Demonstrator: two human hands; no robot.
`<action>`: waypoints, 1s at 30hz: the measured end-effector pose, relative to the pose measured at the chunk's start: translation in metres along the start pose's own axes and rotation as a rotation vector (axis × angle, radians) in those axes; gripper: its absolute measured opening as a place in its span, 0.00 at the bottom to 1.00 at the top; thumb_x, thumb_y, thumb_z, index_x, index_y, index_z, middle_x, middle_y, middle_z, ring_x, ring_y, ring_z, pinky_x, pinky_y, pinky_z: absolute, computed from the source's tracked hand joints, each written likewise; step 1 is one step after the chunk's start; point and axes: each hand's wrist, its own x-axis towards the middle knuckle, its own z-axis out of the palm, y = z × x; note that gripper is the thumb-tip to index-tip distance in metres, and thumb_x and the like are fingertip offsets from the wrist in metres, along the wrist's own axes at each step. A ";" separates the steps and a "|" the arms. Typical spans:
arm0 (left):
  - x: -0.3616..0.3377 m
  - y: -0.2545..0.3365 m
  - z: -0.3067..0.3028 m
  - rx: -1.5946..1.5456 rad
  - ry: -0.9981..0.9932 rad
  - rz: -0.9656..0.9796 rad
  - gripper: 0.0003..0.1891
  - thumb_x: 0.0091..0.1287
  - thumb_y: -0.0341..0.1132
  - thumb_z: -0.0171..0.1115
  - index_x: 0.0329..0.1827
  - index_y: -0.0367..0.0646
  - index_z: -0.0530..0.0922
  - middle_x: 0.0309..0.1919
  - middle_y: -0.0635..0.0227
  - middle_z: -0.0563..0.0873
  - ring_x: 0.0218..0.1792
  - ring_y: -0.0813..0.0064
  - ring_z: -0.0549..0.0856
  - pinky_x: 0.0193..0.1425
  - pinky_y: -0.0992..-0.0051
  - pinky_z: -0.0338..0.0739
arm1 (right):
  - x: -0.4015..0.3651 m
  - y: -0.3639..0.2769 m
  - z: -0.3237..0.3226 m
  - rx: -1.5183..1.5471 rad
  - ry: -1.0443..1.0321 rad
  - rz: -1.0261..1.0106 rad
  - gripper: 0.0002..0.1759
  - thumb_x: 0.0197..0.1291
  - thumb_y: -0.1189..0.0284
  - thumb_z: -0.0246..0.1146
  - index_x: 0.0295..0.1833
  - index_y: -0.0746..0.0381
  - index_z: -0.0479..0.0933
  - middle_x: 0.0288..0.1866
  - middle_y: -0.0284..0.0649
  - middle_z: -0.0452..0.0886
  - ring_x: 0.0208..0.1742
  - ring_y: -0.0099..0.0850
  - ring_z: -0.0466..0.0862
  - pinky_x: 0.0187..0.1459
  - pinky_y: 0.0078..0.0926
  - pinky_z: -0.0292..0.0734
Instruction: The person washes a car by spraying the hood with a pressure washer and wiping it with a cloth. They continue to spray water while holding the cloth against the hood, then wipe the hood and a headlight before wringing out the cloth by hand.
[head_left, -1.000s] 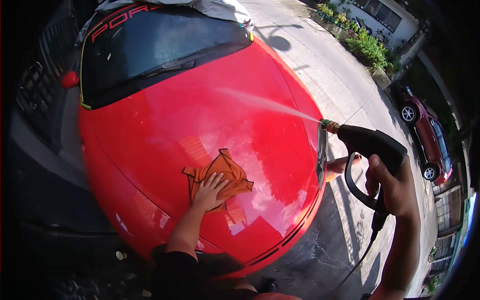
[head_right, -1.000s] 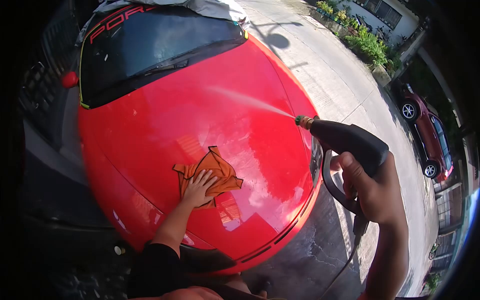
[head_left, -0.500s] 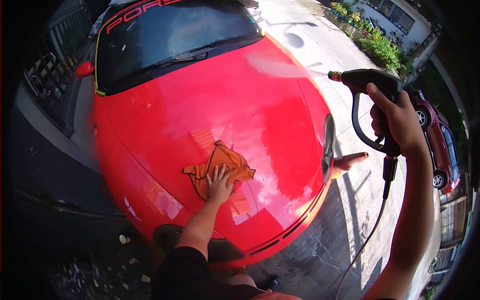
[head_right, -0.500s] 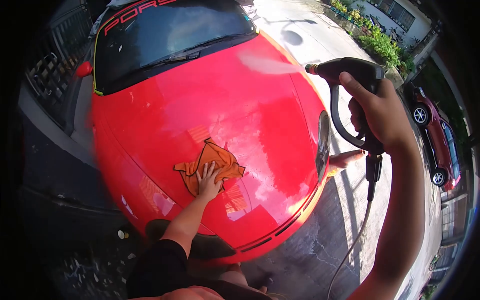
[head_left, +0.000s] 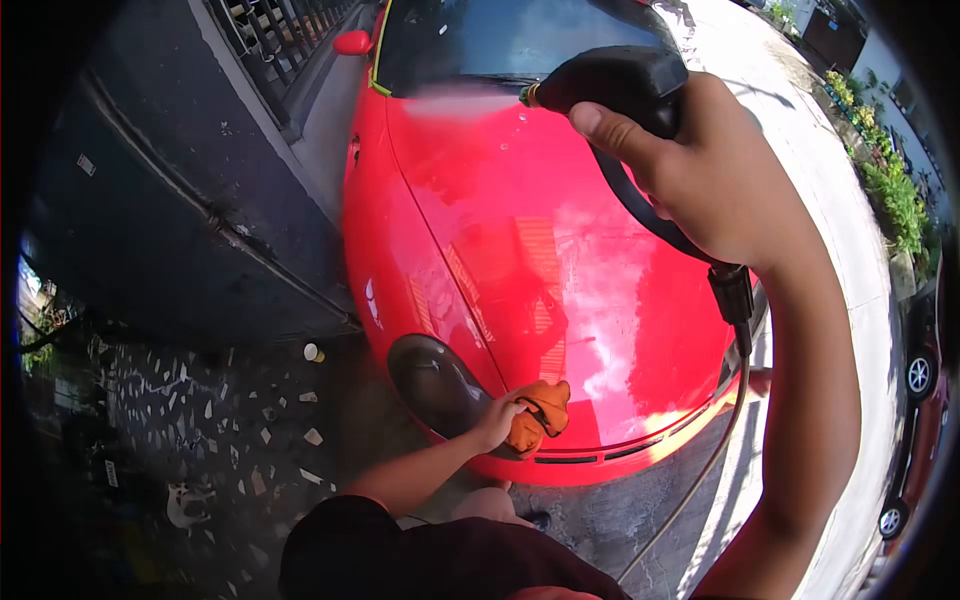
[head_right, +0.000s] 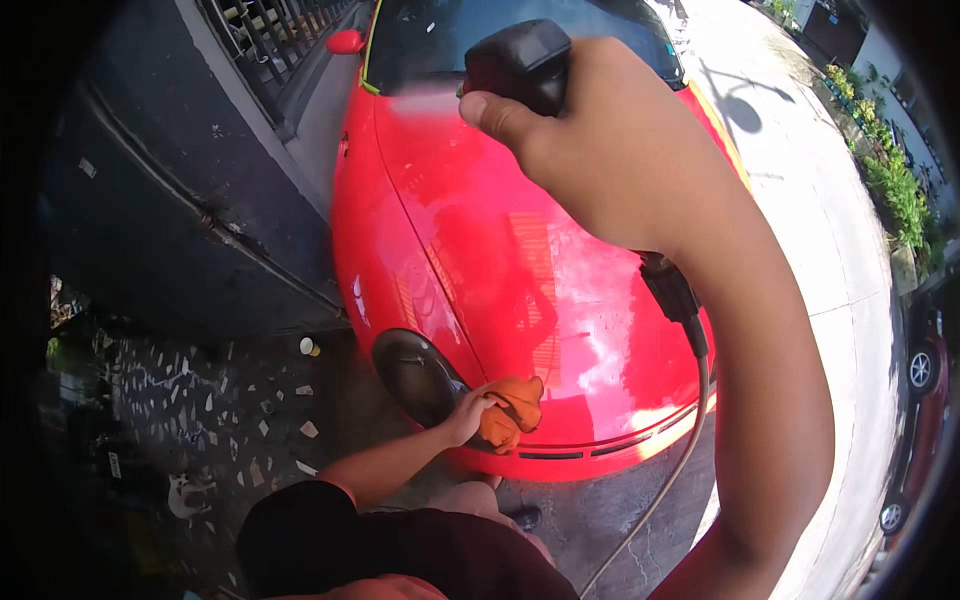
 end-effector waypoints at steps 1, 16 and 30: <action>-0.025 -0.005 0.001 -0.016 -0.014 -0.052 0.26 0.78 0.30 0.48 0.78 0.35 0.75 0.63 0.61 0.86 0.68 0.71 0.82 0.79 0.68 0.70 | -0.005 -0.003 0.002 -0.013 -0.001 -0.059 0.30 0.71 0.48 0.73 0.54 0.68 0.86 0.28 0.40 0.82 0.27 0.31 0.82 0.36 0.33 0.79; -0.224 -0.136 -0.061 0.066 0.419 -0.362 0.18 0.79 0.38 0.55 0.63 0.38 0.85 0.53 0.68 0.89 0.54 0.76 0.87 0.62 0.73 0.80 | -0.279 0.041 -0.055 0.060 -0.439 0.199 0.26 0.69 0.64 0.74 0.66 0.67 0.81 0.36 0.59 0.87 0.42 0.56 0.89 0.48 0.46 0.82; -0.352 -0.199 -0.034 0.477 0.494 -0.779 0.20 0.76 0.42 0.63 0.61 0.36 0.88 0.52 0.63 0.92 0.51 0.70 0.90 0.57 0.67 0.83 | -0.705 0.175 -0.034 0.225 -0.054 0.692 0.33 0.71 0.59 0.74 0.74 0.63 0.78 0.38 0.56 0.90 0.38 0.49 0.93 0.47 0.42 0.84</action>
